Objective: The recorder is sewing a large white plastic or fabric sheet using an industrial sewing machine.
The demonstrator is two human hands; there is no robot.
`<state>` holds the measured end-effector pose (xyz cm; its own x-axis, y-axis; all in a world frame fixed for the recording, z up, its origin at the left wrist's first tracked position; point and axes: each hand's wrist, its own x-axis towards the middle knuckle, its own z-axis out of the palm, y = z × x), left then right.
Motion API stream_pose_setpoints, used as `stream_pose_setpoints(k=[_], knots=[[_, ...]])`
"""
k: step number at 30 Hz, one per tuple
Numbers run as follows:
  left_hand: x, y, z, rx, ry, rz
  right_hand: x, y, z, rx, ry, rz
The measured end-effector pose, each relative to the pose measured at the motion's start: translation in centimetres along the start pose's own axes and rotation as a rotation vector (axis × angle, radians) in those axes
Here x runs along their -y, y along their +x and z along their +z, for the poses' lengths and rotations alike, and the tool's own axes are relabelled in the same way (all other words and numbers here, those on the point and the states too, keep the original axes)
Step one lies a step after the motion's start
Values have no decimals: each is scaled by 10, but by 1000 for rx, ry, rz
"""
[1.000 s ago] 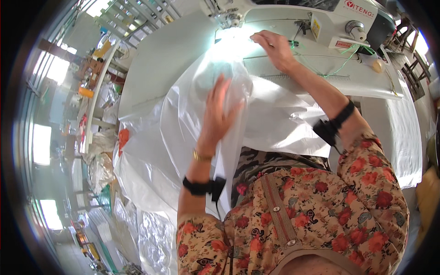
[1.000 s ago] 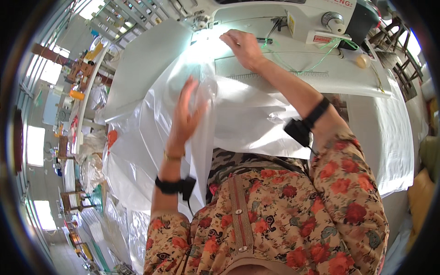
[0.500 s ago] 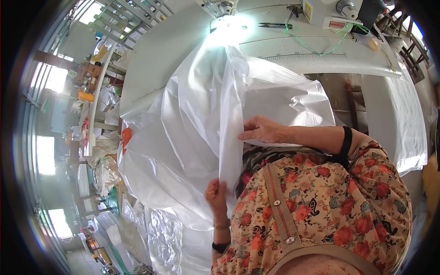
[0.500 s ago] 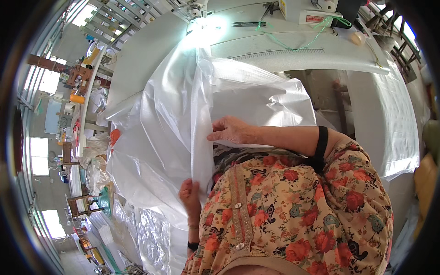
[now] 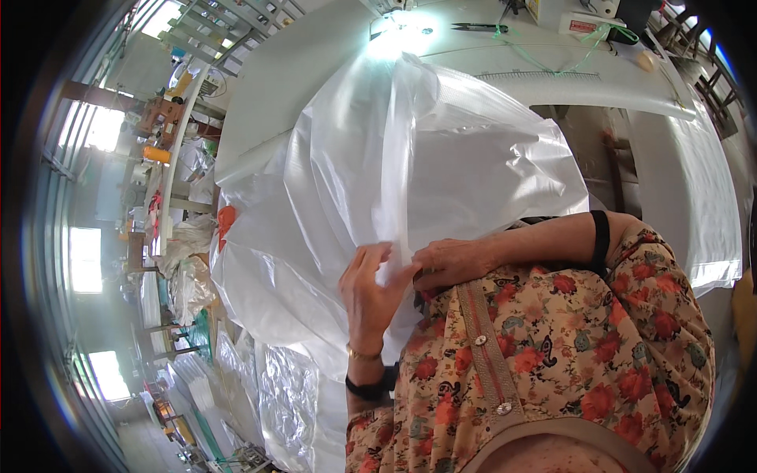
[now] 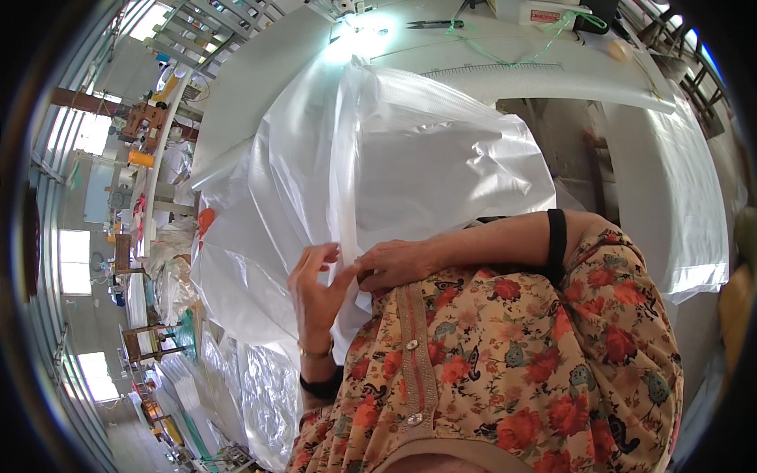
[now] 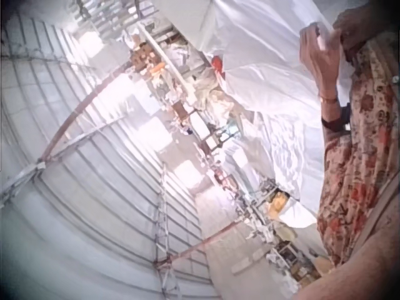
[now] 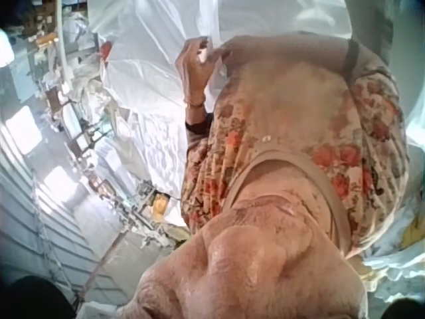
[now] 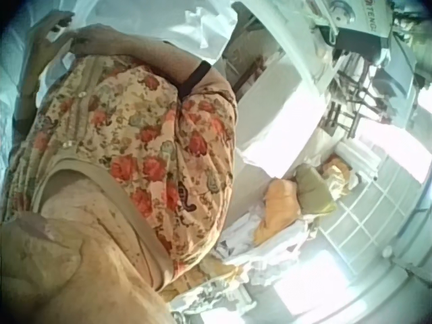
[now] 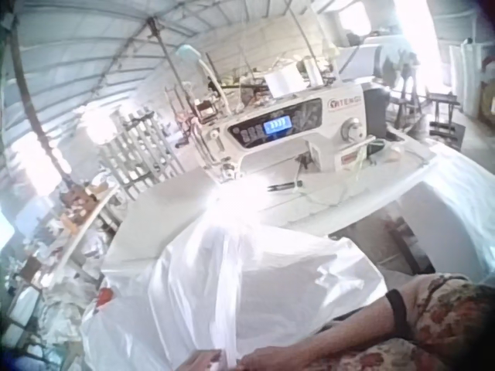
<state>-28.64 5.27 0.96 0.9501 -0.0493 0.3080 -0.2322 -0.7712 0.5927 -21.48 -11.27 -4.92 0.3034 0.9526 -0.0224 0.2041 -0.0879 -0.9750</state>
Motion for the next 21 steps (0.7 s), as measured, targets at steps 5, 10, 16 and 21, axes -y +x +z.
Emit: stream_pose_setpoints(k=[5,10,16,21], knots=[[-4,11,12,75,333,-24,-6,-10,-15,-23,-126,-51],[15,12,-11,-72,-551,-272,-37,6,-70,-961,247,90],[2,63,-35,-315,-399,-27,-44,34,-71,-821,746,-67],[36,68,-63,-377,-149,2,11,-20,-33,-278,573,-114]])
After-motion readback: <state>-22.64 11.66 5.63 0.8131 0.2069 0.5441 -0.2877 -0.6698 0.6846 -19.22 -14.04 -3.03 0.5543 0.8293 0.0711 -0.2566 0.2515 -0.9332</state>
